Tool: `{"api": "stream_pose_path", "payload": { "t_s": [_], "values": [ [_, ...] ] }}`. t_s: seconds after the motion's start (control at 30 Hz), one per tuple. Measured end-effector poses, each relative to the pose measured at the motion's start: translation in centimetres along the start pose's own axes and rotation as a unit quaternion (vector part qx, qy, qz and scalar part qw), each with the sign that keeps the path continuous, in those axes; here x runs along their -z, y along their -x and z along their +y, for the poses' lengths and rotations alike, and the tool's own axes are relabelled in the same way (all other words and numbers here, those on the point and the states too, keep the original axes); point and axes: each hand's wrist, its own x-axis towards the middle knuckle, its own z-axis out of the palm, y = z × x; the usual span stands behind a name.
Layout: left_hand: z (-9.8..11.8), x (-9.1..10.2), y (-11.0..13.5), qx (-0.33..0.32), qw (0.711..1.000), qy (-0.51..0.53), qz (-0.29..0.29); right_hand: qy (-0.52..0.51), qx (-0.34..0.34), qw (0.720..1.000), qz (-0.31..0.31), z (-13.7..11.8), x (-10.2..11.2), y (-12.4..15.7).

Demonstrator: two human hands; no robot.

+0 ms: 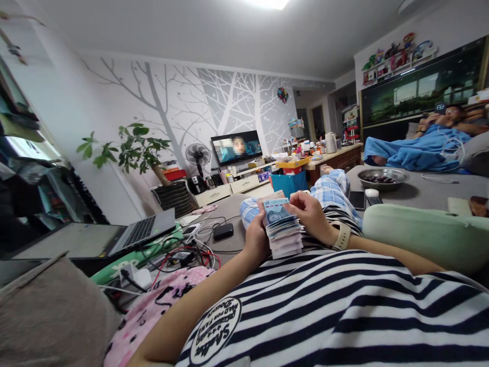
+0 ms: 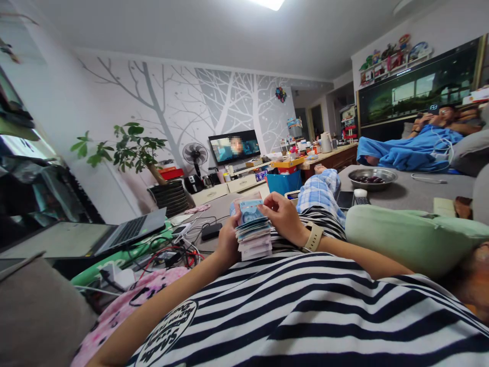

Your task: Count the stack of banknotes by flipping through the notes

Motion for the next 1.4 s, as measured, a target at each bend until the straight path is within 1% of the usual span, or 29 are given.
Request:
{"api": "stream_pose_path", "payload": {
  "t_s": [0.07,0.17,0.27,0.37,0.53,0.67,0.77,0.83,0.93,1.0,1.17,1.33,1.4],
  "values": [
    [-0.2,0.0,-0.2,0.000,1.000,0.011,-0.002,0.010,0.003,1.000,-0.002,0.0,0.0,0.1],
    [-0.3,0.0,-0.2,0.013,0.999,0.033,-0.013,-0.002,-0.016,1.000,-0.006,0.2,0.0,-0.1],
    [-0.3,-0.2,-0.1,0.036,0.997,0.053,-0.038,-0.037,-0.045,0.998,-0.008,0.5,-0.2,-0.3],
    [-0.4,-0.3,0.0,0.038,0.995,0.056,-0.073,-0.064,-0.068,0.996,-0.006,0.6,-0.3,-0.5],
    [-0.5,-0.2,0.2,0.034,0.991,0.053,-0.114,-0.087,-0.078,0.993,-0.008,0.7,-0.2,-0.5],
    [-0.5,-0.3,0.3,0.059,0.985,0.077,-0.141,-0.110,-0.090,0.990,-0.008,1.0,-0.3,-0.7],
    [-0.4,-0.3,0.3,0.058,0.986,0.075,-0.134,-0.112,-0.091,0.989,-0.006,0.9,-0.4,-0.7],
    [-0.3,0.0,0.3,0.024,0.993,0.042,-0.110,-0.097,-0.083,0.992,-0.003,0.7,-0.3,-0.6],
    [0.1,0.4,0.5,-0.049,0.997,-0.028,-0.056,-0.063,-0.055,0.996,-0.010,0.3,-0.1,-0.3],
    [0.3,0.5,0.8,-0.067,0.996,-0.052,-0.040,-0.048,-0.036,0.998,-0.017,0.0,0.0,-0.2],
    [0.3,0.5,1.0,-0.042,0.997,-0.043,-0.054,-0.062,-0.021,0.997,-0.034,-0.5,0.0,0.0],
    [-0.5,0.9,-0.3,-0.037,0.997,-0.027,-0.068,-0.068,-0.010,0.997,-0.044,-1.2,-0.1,0.1],
    [-0.7,0.9,-0.7,-0.041,0.995,-0.018,-0.088,-0.067,-0.007,0.997,-0.048,-1.4,-0.1,0.1]
  ]
}}
